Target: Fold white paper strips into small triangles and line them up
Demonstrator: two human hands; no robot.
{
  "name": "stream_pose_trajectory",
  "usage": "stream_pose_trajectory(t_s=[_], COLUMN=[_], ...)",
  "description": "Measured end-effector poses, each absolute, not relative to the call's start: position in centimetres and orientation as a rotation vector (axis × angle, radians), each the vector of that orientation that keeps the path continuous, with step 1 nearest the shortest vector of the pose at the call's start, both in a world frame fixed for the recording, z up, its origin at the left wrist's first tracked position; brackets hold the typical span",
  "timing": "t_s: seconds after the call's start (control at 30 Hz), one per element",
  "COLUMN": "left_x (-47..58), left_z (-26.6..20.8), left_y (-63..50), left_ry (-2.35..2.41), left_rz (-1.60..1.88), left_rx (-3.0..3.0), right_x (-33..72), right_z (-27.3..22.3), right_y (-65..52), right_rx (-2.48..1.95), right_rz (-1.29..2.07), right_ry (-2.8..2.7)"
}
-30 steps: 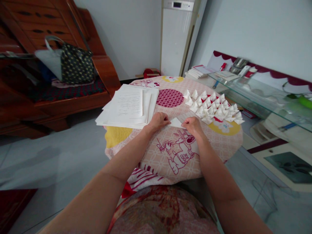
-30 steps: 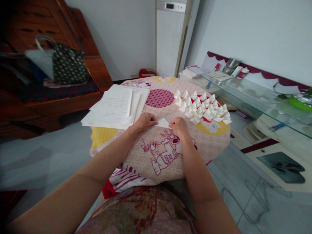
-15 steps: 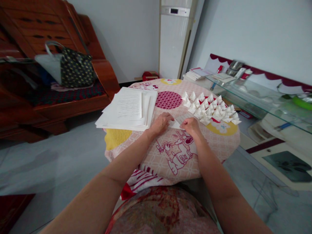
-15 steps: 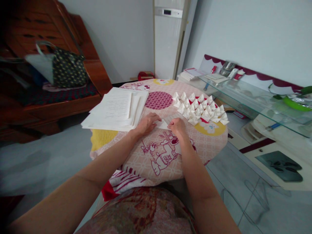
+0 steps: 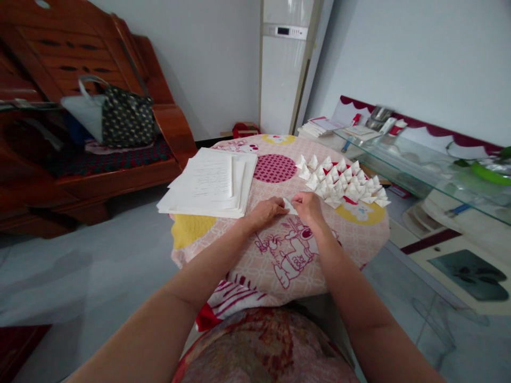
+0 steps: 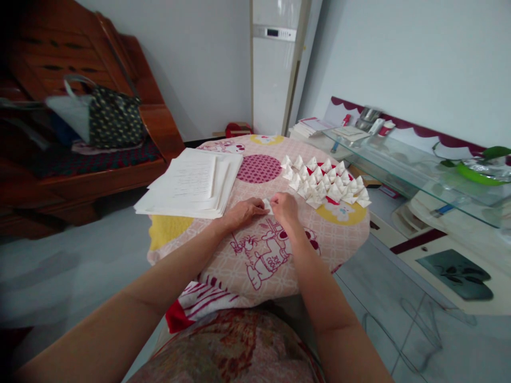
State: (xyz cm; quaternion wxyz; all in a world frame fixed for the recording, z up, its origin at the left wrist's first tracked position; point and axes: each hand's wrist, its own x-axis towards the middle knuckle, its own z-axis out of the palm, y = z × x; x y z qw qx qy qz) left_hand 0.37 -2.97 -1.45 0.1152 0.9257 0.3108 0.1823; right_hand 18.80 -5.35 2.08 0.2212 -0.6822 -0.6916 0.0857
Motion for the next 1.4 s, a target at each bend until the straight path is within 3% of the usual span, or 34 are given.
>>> stream_pose_trajectory(t_s=[0.27, 0.9, 1.1, 1.4], left_x=[0.2, 0.4, 0.4, 2.2], left_z=[-2.3, -2.6, -2.1, -0.7], left_y=[-2.3, -2.0, -2.2, -2.4], left_ry=[0.851, 0.882, 0.917, 1.312], left_rz=[0.582, 0.635, 0.597, 0.601], left_rx=[2.687, 2.622, 2.611, 2.314], right_x=[18.9, 21.6, 19.2, 19.1], right_z=[0.9, 2.7, 1.7, -0.5], right_y=[-4.2, -6.0, -5.0, -3.7], right_rx=[-1.991, -2.22, -1.96, -1.946], right_rz=[0.641, 0.406, 0.644, 0.692], right_ry=[-1.866, -1.884, -1.803, -1.774])
